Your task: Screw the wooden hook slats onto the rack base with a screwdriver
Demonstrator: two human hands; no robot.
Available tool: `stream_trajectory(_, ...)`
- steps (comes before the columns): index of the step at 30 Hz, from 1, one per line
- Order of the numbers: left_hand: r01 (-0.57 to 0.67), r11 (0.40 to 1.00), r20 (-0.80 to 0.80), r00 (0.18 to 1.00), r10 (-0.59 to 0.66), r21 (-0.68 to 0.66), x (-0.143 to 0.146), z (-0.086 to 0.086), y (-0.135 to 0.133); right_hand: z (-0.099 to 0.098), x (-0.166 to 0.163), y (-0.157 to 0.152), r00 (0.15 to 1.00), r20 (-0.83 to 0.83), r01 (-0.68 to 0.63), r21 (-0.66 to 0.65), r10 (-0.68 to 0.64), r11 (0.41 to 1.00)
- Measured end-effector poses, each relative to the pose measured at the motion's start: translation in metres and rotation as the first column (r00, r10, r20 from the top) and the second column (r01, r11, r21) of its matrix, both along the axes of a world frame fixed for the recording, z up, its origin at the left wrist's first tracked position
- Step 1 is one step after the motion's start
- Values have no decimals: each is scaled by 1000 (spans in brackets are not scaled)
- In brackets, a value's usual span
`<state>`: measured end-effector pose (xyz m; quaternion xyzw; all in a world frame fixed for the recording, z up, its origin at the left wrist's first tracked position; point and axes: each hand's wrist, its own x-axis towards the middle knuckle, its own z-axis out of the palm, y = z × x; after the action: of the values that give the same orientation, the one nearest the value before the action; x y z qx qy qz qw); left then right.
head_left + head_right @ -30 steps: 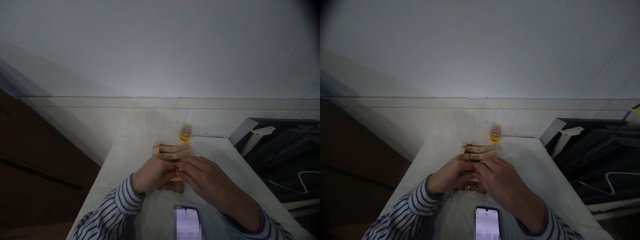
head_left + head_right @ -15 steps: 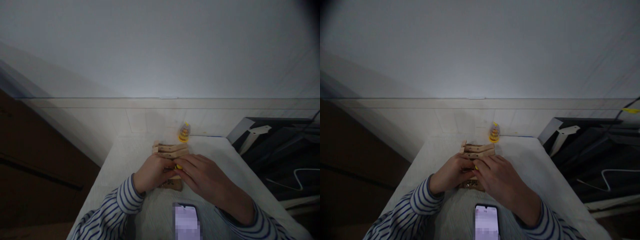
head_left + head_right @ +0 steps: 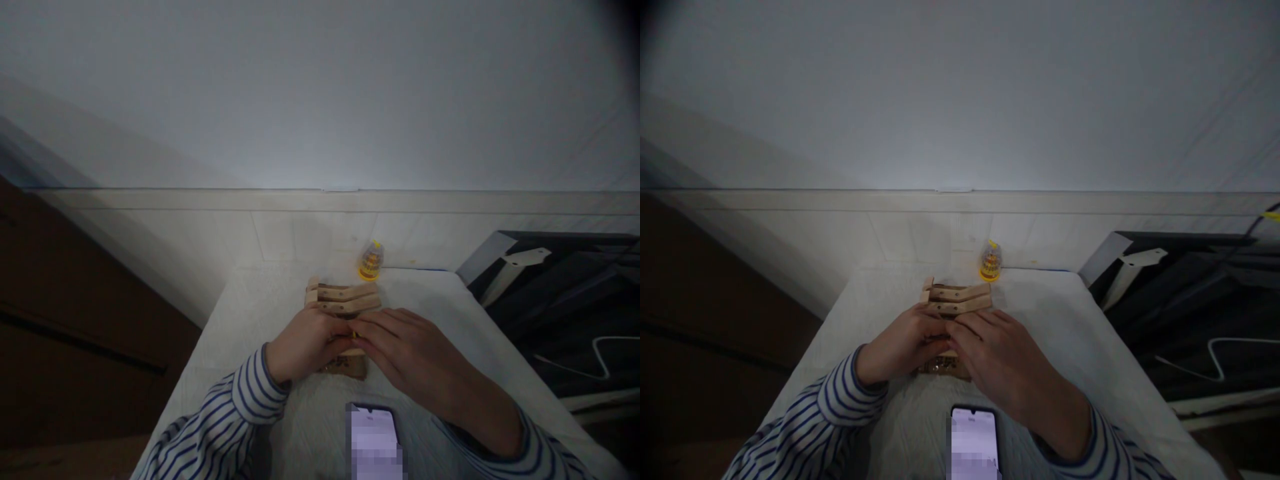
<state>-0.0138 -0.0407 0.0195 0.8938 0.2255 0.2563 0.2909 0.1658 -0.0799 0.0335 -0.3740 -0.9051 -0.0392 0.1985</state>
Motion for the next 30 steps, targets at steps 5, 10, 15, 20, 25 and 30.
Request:
stream_trajectory(5, 2, 1000, -24, 1000, -2, -4, 0, 1, 1, -2, 1, 1, 1000, -1, 13, 4, -13, 1000)
stream_trajectory(10, 17, 1000, 4, 1000, -17, -15, -1, 0, 1, -3, 0, 2, 1000, -16, 18, 2, -18, 1000)
stream_trajectory(15, -38, 999, -57, 998, 37, -13, -1, -3, 0, -3, -1, 3, 999, -35, 25, -13, -25, 1000)
stream_trajectory(20, -45, 999, -22, 999, 45, 17, -2, -5, 0, -5, -2, 5, 999, -50, 18, -38, -20, 999)
stream_trajectory(25, -32, 999, -32, 999, 32, 2, -3, -4, 1, -5, -2, 4, 998, -63, 15, -49, -19, 999)
stream_trajectory(30, -37, 999, -27, 999, 36, -14, -1, -4, 1, 0, -1, 2, 999, -38, -14, -92, 10, 996)
